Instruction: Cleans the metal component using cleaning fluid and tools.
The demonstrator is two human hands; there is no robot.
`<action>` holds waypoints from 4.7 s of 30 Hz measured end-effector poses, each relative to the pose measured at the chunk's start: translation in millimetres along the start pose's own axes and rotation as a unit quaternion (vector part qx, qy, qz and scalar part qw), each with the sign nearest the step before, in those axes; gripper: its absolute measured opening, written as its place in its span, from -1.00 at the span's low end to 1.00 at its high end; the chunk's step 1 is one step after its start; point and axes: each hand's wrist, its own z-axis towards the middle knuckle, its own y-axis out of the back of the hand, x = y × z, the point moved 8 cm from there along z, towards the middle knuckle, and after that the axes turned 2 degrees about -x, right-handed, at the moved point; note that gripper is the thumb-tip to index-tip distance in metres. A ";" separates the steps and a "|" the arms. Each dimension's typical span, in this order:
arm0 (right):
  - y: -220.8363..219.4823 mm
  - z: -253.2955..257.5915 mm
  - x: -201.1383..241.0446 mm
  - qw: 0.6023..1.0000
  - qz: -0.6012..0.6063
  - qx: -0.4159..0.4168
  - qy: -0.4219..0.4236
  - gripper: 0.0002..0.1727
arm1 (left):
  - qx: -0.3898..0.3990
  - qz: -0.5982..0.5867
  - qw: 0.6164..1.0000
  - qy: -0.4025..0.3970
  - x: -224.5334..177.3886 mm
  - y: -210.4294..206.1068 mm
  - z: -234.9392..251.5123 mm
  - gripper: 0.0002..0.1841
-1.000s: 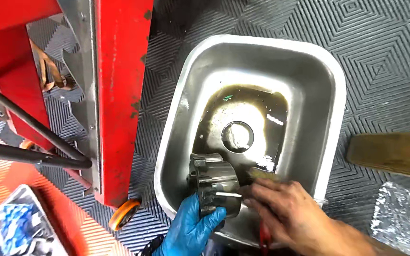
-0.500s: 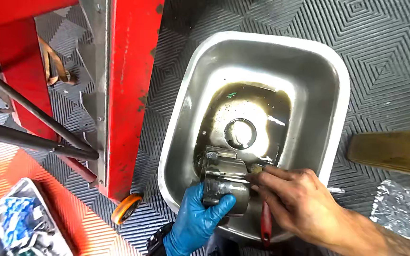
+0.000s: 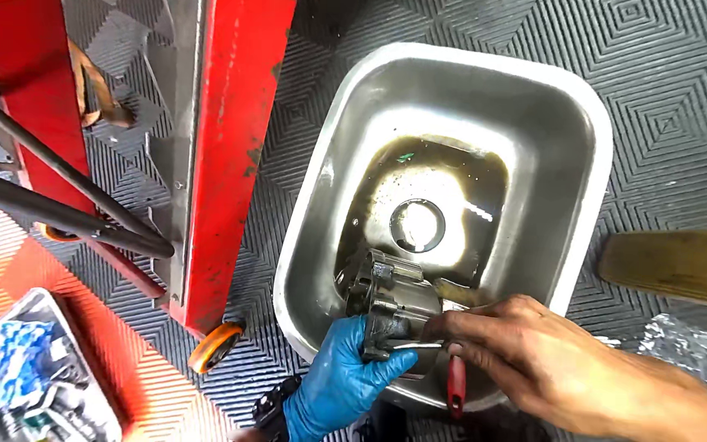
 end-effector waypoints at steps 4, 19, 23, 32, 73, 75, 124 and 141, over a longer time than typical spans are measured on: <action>4.6 2.1 0.6 1.000 -0.019 0.013 0.020 -0.70 | 0.026 0.000 1.000 -0.004 0.3 -3.8 -0.9 -0.82; -3.3 -5.7 0.4 1.000 0.001 -0.019 0.022 -0.71 | 0.033 -0.013 0.999 0.001 1.3 -1.5 -1.0 -0.82; -5.0 0.3 11.7 0.999 0.005 -0.023 0.034 -0.72 | 0.049 -0.015 0.999 0.006 3.4 -9.0 -1.8 -0.80; -1.5 -11.0 -2.6 0.999 -0.010 -0.038 0.009 -0.70 | -0.005 -0.023 0.999 0.030 1.8 4.8 -1.0 -0.80; -4.7 6.4 8.2 0.983 -0.069 -0.161 0.049 -0.72 | -0.023 -0.049 0.997 0.060 1.2 6.7 6.5 -0.82; -1.5 7.7 10.1 0.976 -0.104 -0.175 0.074 -0.69 | -0.022 -0.042 0.997 0.054 0.5 7.4 8.3 -0.82; 4.8 -10.8 -9.1 0.990 -0.066 -0.122 0.008 -0.74 | -0.059 -0.074 0.993 0.071 1.5 12.1 4.6 -0.71; 12.2 3.4 13.7 0.979 -0.154 -0.132 -0.018 -0.77 | -0.061 -0.067 0.991 0.095 2.2 6.0 6.8 -0.69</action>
